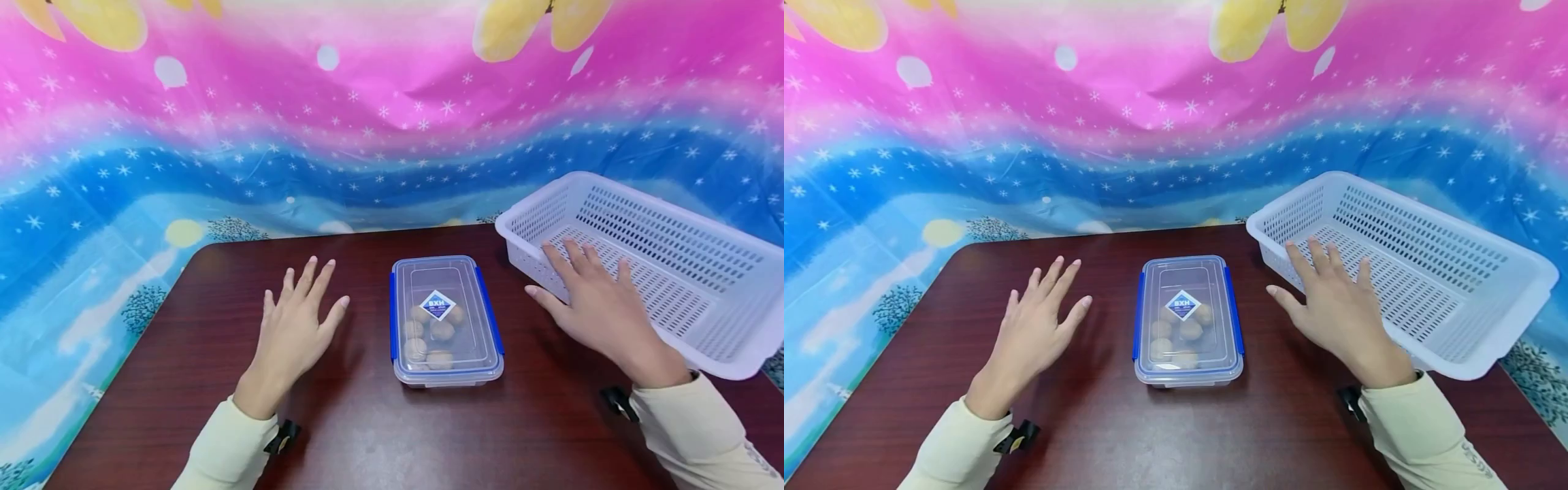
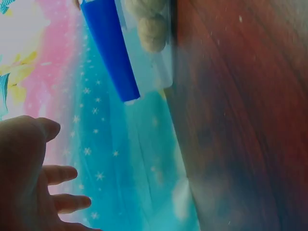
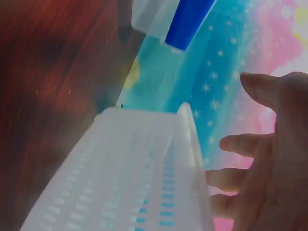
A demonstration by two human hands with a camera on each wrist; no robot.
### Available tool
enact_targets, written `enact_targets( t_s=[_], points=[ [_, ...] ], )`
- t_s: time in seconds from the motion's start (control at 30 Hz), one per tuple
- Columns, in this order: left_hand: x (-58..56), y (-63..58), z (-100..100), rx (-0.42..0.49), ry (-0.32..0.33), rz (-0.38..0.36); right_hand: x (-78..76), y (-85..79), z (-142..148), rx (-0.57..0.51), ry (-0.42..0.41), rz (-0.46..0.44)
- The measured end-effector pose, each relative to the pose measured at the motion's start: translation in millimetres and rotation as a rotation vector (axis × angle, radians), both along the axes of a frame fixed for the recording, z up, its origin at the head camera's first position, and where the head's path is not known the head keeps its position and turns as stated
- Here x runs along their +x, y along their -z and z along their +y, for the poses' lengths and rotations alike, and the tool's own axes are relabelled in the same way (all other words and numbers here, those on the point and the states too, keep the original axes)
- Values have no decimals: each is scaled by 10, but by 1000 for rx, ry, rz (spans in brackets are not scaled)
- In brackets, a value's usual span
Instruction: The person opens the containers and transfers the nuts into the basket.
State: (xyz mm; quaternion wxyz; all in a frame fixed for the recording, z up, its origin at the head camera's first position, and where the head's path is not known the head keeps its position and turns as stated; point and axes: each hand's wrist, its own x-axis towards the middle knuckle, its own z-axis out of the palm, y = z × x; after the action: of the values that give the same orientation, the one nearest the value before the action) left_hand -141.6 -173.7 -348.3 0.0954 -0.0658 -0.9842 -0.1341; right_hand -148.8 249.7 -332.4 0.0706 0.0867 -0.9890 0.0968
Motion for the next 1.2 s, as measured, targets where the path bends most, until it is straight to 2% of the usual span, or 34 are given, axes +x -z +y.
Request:
enact_targets(
  t_s=[0.2,0.3,0.57,0.67,0.87,1.03,1.2],
  points=[
    [26,59,112,118,35,19,75,24,-238,-71,-81,83],
    [48,95,191,204,47,-5,102,53,-350,-122,-124,106],
    [66,158,375,455,67,-110,84,110,-551,-319,-173,-62],
    [62,183,428,548,80,-131,61,152,-580,-368,-150,-122],
    [47,256,533,748,97,-182,18,232,-608,-462,-127,-174],
    [45,334,612,844,85,-255,-2,284,-630,-531,-115,-236],
    [37,412,701,1011,92,-357,-19,340,-673,-645,-85,-335]
  ],
)
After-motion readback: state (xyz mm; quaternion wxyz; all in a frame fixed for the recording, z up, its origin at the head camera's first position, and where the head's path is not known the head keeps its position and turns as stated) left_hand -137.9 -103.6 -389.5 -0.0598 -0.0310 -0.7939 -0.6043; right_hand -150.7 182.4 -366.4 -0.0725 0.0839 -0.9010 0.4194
